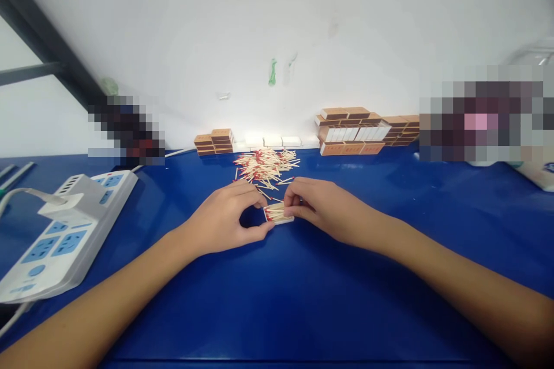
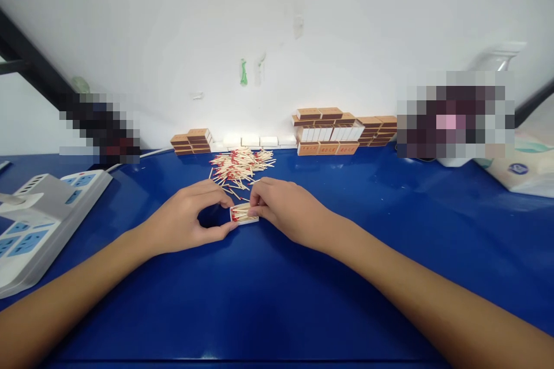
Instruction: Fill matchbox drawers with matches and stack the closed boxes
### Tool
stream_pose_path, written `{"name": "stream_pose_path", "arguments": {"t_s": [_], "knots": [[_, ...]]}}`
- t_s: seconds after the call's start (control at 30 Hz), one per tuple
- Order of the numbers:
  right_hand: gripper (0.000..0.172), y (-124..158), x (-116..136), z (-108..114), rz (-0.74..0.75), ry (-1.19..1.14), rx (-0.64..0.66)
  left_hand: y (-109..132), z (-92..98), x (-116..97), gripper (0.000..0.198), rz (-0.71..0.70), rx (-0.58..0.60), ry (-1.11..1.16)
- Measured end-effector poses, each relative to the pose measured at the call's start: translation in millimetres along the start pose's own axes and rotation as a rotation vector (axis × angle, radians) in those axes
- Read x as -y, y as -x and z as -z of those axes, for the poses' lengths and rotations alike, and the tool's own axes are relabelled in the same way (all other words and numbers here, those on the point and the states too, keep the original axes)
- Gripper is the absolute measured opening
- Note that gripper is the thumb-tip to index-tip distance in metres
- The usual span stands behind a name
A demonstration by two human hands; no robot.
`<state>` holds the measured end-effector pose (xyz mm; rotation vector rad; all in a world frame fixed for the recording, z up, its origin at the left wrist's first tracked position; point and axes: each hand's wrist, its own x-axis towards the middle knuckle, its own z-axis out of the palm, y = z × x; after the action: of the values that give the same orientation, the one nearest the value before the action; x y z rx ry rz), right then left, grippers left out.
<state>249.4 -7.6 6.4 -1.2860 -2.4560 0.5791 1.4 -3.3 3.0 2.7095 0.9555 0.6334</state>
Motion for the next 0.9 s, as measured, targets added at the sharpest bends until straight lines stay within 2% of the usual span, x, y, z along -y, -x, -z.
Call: {"name": "stream_pose_path", "arguments": {"t_s": [0.17,0.5,0.63,0.73,0.83,0.9], "knots": [[0.015,2,0,3,0.011,0.016,-0.026,1,0.4,-1,0.018,-0.001,0.005,-0.003],[0.008,4,7,0,0.023,0.003,-0.054,0,0.6,-1,0.017,-0.009,-0.005,0.005],[0.013,3,5,4,0.061,-0.063,-0.031,0,0.8,-1,0.017,-0.004,0.006,-0.003],[0.022,-1,-2,9,0.062,-0.063,-0.094,0,1.3,-2,0.017,-0.007,0.005,0.000],[0.020,-5,-15,13,-0.002,0.055,-0.205,0,1.0,-4,0.017,-0.019,0.010,0.003],[0.017,-7,-22,14,-0.044,0.118,-0.214,0,0.8,-4,0.017,-0.033,0.015,0.007]]}}
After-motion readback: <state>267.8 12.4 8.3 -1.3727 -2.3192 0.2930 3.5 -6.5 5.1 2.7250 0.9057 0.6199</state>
